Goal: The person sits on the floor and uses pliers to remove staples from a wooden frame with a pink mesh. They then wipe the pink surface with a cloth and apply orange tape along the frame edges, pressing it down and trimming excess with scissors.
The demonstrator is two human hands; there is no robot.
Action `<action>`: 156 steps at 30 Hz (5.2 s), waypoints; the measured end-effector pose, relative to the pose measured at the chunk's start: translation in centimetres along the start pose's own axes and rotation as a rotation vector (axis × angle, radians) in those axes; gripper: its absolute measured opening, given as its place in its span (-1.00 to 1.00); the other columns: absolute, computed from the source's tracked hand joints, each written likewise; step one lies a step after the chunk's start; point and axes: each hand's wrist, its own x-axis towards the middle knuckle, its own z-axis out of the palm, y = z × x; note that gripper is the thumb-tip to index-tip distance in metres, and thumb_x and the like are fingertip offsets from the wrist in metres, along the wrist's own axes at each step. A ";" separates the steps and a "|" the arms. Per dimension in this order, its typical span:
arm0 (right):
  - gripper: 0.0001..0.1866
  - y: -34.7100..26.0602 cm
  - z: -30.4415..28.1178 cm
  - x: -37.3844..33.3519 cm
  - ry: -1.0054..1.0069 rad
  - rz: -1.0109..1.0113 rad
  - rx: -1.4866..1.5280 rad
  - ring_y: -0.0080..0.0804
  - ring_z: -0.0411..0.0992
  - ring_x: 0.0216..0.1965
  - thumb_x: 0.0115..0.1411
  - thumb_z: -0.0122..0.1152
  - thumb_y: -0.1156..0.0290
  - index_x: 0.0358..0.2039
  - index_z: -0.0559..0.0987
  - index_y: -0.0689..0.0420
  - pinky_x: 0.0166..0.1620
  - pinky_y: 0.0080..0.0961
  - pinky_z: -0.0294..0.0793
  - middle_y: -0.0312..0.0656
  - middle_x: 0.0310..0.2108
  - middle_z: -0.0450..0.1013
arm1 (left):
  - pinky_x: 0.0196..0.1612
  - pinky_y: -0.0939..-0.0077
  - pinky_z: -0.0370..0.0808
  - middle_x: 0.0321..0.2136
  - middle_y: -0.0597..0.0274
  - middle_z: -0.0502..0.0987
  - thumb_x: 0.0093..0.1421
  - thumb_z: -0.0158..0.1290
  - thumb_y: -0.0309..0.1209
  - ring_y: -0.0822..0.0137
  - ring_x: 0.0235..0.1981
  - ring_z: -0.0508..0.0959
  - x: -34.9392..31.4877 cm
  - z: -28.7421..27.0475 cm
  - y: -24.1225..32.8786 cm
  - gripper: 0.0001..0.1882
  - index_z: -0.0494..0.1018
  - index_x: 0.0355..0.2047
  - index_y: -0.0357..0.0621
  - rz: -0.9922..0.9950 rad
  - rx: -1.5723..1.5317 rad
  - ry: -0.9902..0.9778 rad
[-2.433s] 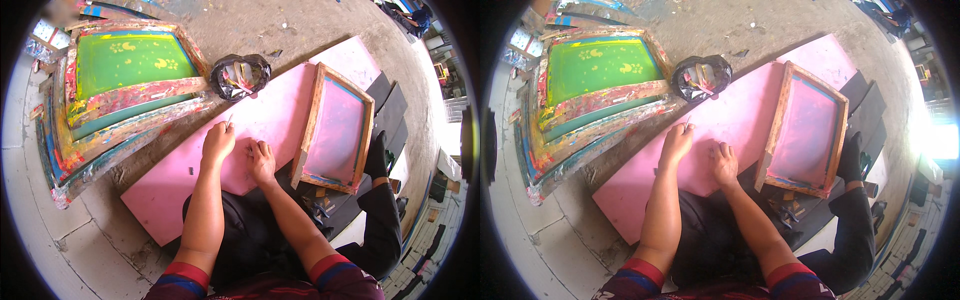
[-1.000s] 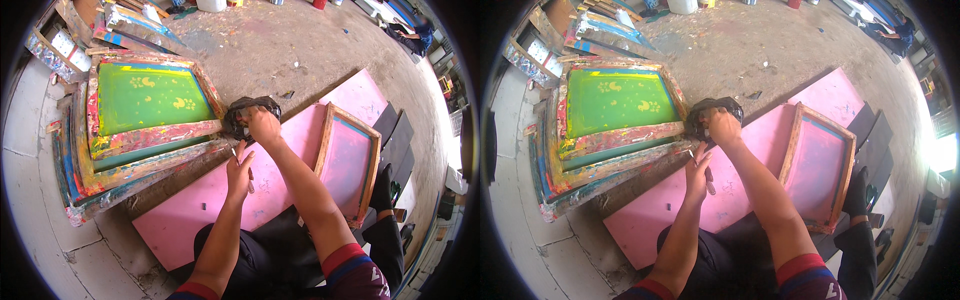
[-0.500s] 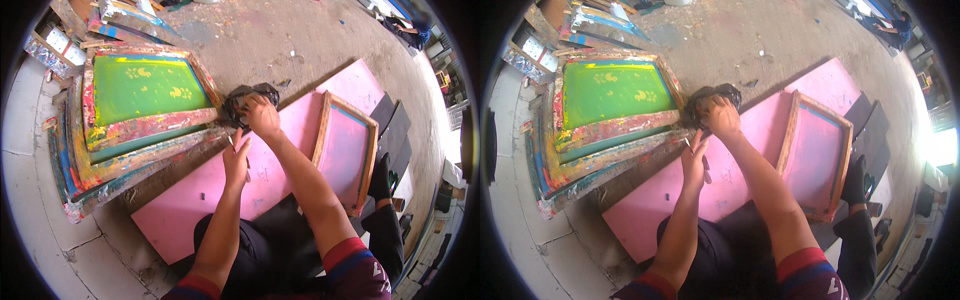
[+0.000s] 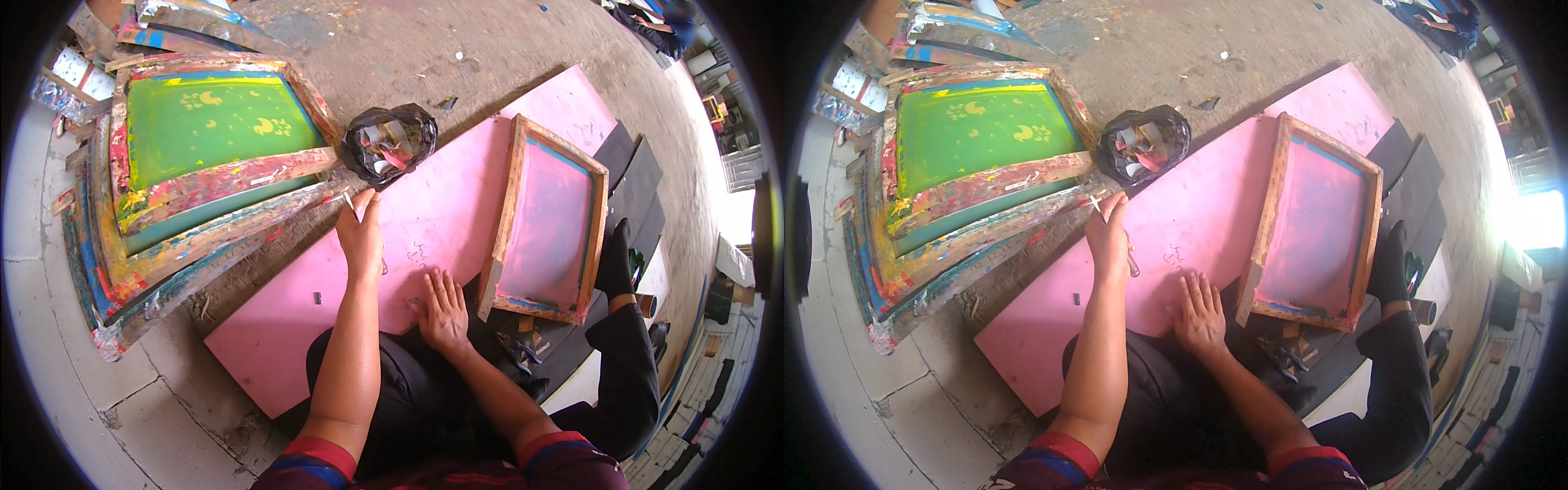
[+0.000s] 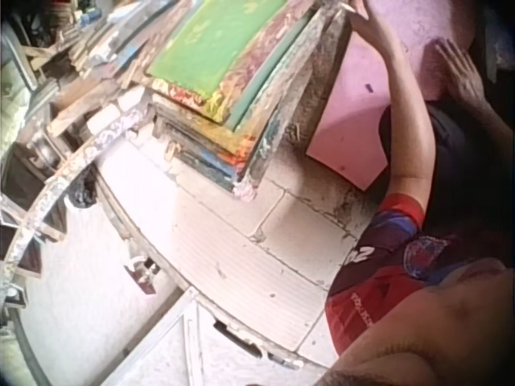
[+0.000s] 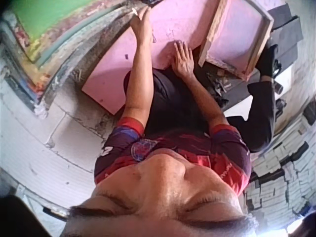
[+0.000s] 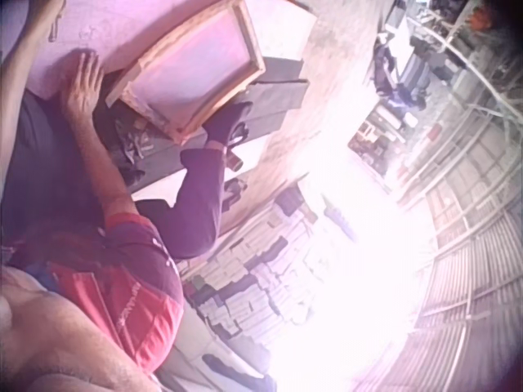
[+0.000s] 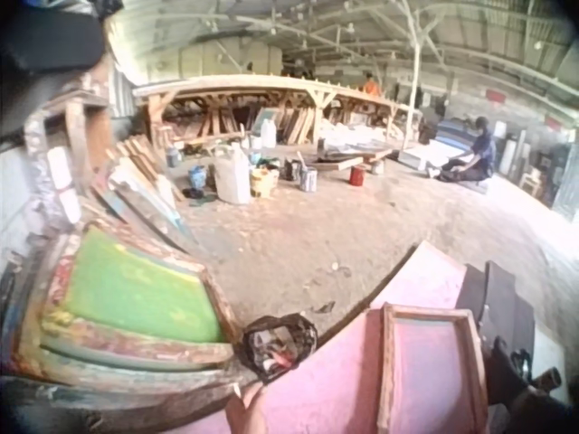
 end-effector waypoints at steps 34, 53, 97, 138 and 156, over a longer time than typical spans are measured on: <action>-0.19 1.0 2.2 5.8 0.003 0.034 -0.042 0.12 0.01 0.59 0.47 0.05 -0.13 0.55 0.24 0.07 0.50 0.27 -0.01 -0.07 0.59 0.10 | -0.67 0.57 0.30 -0.48 0.26 0.56 0.40 0.24 -0.19 0.57 -0.76 0.29 -0.7 0.6 1.1 -0.58 0.61 0.05 -0.31 -0.065 -0.002 -0.040; -0.24 0.9 0.4 1.7 -0.151 -0.108 -0.010 -0.07 -0.02 0.62 0.45 0.09 -0.07 0.56 0.25 -0.05 0.51 0.26 0.01 -0.24 0.61 0.07 | -0.66 0.57 0.30 -0.35 0.20 0.64 0.39 0.25 -0.19 0.58 -0.75 0.30 -0.7 0.3 0.7 -0.57 0.60 0.07 -0.32 -0.063 -0.016 -0.055; -0.63 -2.7 5.3 8.5 0.130 0.342 -0.158 -0.07 0.44 -0.07 0.20 0.39 0.09 -0.11 0.58 0.05 -0.04 -0.06 0.40 -0.17 -0.13 0.51 | -0.67 0.62 0.29 -0.18 0.09 0.68 0.40 0.24 -0.19 0.61 -0.74 0.30 -1.1 0.5 1.6 -0.53 0.57 0.09 -0.39 -0.083 -0.021 -0.096; -0.76 3.2 2.7 11.0 0.174 0.414 0.601 -0.25 0.59 -0.40 0.43 0.19 0.41 -0.27 0.57 0.37 -0.24 -0.27 0.58 -0.04 -0.43 0.62 | -0.66 0.60 0.26 -0.06 0.04 0.69 0.39 0.25 -0.21 0.58 -0.70 0.33 -1.3 0.6 1.9 -0.54 0.58 0.11 -0.36 -0.086 -0.032 -0.074; -0.82 -1.0 -2.5 30.3 0.350 0.036 0.493 0.04 0.66 -0.26 0.29 0.30 0.46 -0.17 0.72 0.26 -0.11 -0.18 0.63 0.05 -0.34 0.66 | -0.56 0.67 0.34 0.48 -0.15 0.28 0.36 0.23 -0.19 0.62 -0.62 0.36 -0.9 0.7 1.7 -0.12 0.14 0.46 -0.57 -0.033 -0.130 -0.208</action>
